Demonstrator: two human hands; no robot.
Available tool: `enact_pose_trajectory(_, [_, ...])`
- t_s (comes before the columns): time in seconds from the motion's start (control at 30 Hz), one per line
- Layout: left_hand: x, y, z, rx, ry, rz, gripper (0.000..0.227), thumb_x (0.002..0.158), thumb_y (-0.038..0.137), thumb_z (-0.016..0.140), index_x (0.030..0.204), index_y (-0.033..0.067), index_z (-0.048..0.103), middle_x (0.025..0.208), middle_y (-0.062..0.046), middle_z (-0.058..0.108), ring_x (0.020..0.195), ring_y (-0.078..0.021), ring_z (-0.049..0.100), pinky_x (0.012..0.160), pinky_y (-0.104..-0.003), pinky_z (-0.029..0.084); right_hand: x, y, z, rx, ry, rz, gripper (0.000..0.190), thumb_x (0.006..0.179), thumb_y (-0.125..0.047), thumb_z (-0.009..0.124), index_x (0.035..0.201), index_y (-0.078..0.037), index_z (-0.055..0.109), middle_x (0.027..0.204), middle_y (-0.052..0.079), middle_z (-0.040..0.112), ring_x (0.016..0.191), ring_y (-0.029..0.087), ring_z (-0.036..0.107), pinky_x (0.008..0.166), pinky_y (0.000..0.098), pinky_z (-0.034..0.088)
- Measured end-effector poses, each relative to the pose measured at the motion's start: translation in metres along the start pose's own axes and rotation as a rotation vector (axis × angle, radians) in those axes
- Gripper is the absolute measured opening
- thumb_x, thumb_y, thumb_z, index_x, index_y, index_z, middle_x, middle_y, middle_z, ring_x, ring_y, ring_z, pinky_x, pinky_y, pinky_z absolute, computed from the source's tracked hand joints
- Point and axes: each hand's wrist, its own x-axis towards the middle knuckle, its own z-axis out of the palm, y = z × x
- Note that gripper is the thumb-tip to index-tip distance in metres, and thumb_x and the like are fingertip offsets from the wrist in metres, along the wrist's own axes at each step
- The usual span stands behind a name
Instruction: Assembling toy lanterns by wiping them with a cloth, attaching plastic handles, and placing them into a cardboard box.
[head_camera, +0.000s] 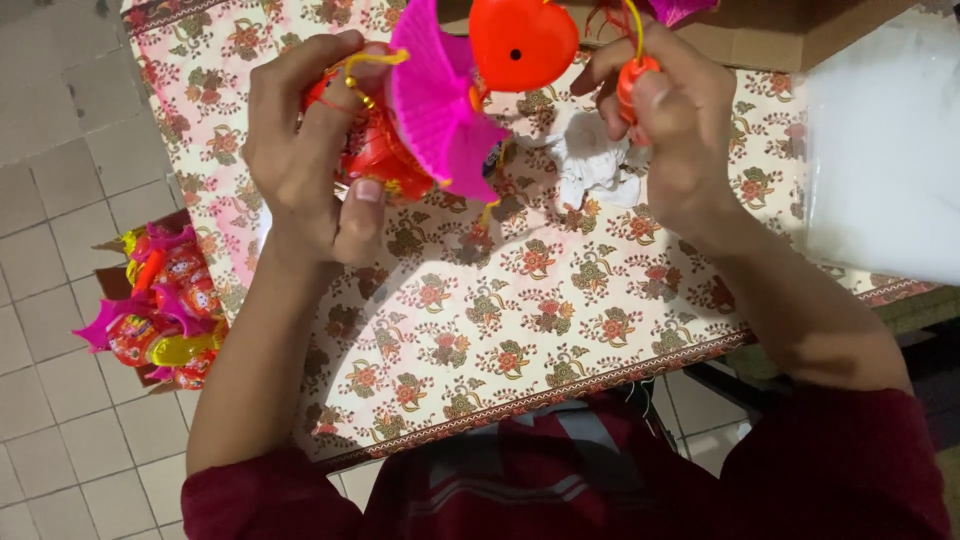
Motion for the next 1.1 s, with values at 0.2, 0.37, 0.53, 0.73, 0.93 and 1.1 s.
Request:
enact_pose_trajectory(0.2, [-0.013, -0.017, 0.009, 0.152, -0.056, 0.016, 0.065, 0.103, 0.049, 0.032, 0.126, -0.0035, 0.063, 0.121, -0.032, 0.059, 0.109, -0.0444, 0.062, 0.087, -0.059, 0.06, -0.005, 0.03, -0.003, 0.093, 0.105, 0.153, 0.07, 0.099, -0.077, 0.044, 0.094, -0.01, 0.063, 0.074, -0.001, 0.06, 0.058, 0.007, 0.053, 0.061, 0.0213, 0.049])
enact_pose_trajectory(0.37, [-0.012, -0.016, 0.006, 0.333, -0.061, 0.283, 0.061, 0.103, 0.053, 0.035, 0.139, 0.01, 0.06, 0.129, -0.027, 0.059, 0.113, -0.0403, 0.066, 0.08, -0.052, 0.069, -0.003, 0.027, -0.005, 0.106, 0.041, -0.018, 0.047, 0.104, -0.041, 0.059, 0.069, -0.014, 0.043, 0.062, -0.005, 0.038, 0.057, 0.008, 0.031, 0.058, 0.0262, 0.027])
enact_pose_trajectory(0.53, [-0.009, -0.01, -0.002, 0.304, -0.084, 0.292, 0.063, 0.104, 0.052, 0.03, 0.138, 0.009, 0.061, 0.124, -0.028, 0.063, 0.11, -0.0422, 0.068, 0.08, -0.052, 0.067, -0.002, 0.018, -0.004, 0.044, 0.122, 0.028, 0.047, 0.106, -0.04, 0.053, 0.071, -0.009, 0.05, 0.063, 0.001, 0.043, 0.059, 0.013, 0.039, 0.064, 0.0303, 0.035])
enact_pose_trajectory(0.73, [-0.012, -0.014, 0.005, 0.216, -0.088, 0.172, 0.066, 0.104, 0.053, 0.028, 0.13, 0.0036, 0.064, 0.117, -0.03, 0.066, 0.106, -0.042, 0.07, 0.078, -0.054, 0.066, -0.002, 0.006, 0.0, 0.084, 0.036, 0.111, 0.075, 0.095, -0.085, 0.04, 0.089, -0.011, 0.053, 0.074, -0.002, 0.049, 0.06, 0.007, 0.042, 0.057, 0.0234, 0.038])
enact_pose_trajectory(0.93, [-0.018, -0.022, 0.013, -0.053, -0.057, 0.046, 0.063, 0.103, 0.047, 0.038, 0.13, -0.0067, 0.057, 0.114, -0.032, 0.066, 0.101, -0.0426, 0.071, 0.079, -0.051, 0.068, -0.009, 0.022, 0.009, 0.339, -0.003, 0.129, 0.07, 0.103, -0.066, 0.045, 0.143, -0.01, 0.032, 0.082, -0.003, 0.05, 0.068, 0.01, 0.055, 0.061, 0.0227, 0.051])
enact_pose_trajectory(1.1, [-0.023, -0.019, 0.015, 0.072, -0.096, 0.121, 0.062, 0.099, 0.049, 0.071, 0.138, 0.0025, 0.056, 0.134, -0.028, 0.058, 0.118, -0.0395, 0.067, 0.095, -0.053, 0.067, -0.005, -0.001, 0.017, 0.314, 0.007, 0.174, 0.064, 0.082, 0.021, 0.05, 0.139, -0.006, 0.04, 0.117, 0.008, 0.046, 0.09, 0.015, 0.051, 0.08, 0.0275, 0.053])
